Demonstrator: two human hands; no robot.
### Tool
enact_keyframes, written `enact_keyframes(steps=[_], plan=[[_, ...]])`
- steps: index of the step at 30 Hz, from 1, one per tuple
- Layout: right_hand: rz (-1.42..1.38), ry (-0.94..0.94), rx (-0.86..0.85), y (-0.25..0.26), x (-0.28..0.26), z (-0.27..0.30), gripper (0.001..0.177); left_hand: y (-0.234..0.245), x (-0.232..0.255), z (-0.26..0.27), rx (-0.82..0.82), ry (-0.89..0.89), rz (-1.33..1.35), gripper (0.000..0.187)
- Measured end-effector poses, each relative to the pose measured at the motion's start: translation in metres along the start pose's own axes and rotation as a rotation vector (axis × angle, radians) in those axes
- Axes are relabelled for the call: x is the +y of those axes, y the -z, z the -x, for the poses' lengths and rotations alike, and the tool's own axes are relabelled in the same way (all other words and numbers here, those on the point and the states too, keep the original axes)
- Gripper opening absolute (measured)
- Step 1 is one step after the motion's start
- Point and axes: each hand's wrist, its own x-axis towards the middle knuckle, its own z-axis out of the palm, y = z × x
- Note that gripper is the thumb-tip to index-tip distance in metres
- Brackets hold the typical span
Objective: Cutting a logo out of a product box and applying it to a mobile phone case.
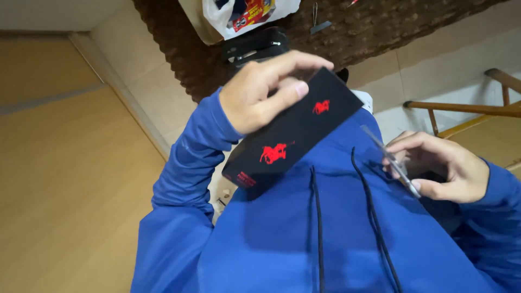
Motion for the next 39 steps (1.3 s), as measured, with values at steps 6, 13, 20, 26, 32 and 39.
enact_keyframes(steps=[6, 13, 20, 26, 32, 39], plan=[[0.225, 0.042, -0.042, -0.013, -0.017, -0.019, 0.062, -0.005, -0.004, -0.012, 0.057, -0.012, 0.120, 0.035], [0.306, 0.066, -0.055, -0.018, -0.029, -0.033, 0.060, -0.019, -0.010, -0.016, 0.076, 0.014, 0.344, 0.039], [0.418, 0.116, -0.041, -0.019, -0.037, -0.045, 0.054, -0.031, -0.014, -0.012, 0.174, -0.015, 0.513, 0.038], [0.485, 0.125, -0.019, -0.018, -0.039, -0.050, 0.053, -0.036, -0.017, -0.010, 0.196, -0.001, 0.618, 0.035], [0.377, 0.122, -0.038, -0.011, -0.029, -0.047, 0.050, -0.037, -0.020, -0.009, 0.210, -0.013, 0.591, 0.035], [0.348, 0.046, -0.014, -0.012, -0.030, -0.049, 0.050, -0.036, -0.011, -0.007, 0.235, -0.033, 0.440, 0.033]])
